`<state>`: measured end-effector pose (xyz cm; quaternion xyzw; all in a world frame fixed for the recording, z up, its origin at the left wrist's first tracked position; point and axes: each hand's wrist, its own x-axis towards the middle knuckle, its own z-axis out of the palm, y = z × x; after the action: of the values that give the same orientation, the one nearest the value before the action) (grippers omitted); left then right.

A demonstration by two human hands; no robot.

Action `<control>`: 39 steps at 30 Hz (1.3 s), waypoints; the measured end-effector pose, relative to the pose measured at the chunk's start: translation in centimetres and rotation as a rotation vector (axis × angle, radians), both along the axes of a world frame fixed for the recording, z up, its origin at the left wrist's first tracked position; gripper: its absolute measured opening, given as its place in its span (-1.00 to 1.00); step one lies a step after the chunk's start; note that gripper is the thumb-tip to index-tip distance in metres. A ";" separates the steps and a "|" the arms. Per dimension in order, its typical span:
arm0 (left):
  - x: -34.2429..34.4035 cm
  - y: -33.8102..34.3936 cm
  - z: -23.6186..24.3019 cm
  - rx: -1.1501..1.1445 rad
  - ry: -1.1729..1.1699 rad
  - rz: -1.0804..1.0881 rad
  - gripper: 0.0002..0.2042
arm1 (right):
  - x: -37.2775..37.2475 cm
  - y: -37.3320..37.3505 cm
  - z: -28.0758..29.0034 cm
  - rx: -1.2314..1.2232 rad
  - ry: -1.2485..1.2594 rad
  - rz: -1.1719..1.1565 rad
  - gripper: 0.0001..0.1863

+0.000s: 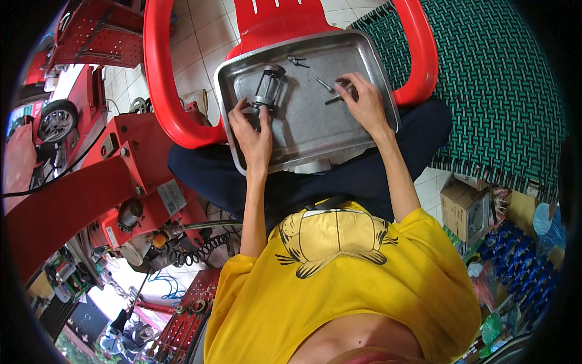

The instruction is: The person assembles a small mechanical component by inserting parts and securing them with screws.

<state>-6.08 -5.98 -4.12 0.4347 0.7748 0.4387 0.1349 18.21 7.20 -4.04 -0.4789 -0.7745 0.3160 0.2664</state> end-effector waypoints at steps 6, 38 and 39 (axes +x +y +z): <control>0.2 0.0 0.3 0.001 0.063 0.017 -0.34 | -0.2 -0.2 0.3 0.013 0.039 -0.019 -0.74; -4.5 5.4 -4.0 -0.087 -0.041 -0.095 -0.42 | -0.2 -0.3 0.4 -0.048 -0.059 0.152 -0.64; -4.5 5.5 -4.0 -0.048 -0.115 -0.111 -0.42 | -0.2 -0.3 0.4 -0.054 -0.055 0.146 -0.65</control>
<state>-10.61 -0.52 -8.11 0.4477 0.7508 0.4361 0.2138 18.03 6.88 -3.66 -0.4367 -0.8055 0.3423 0.2083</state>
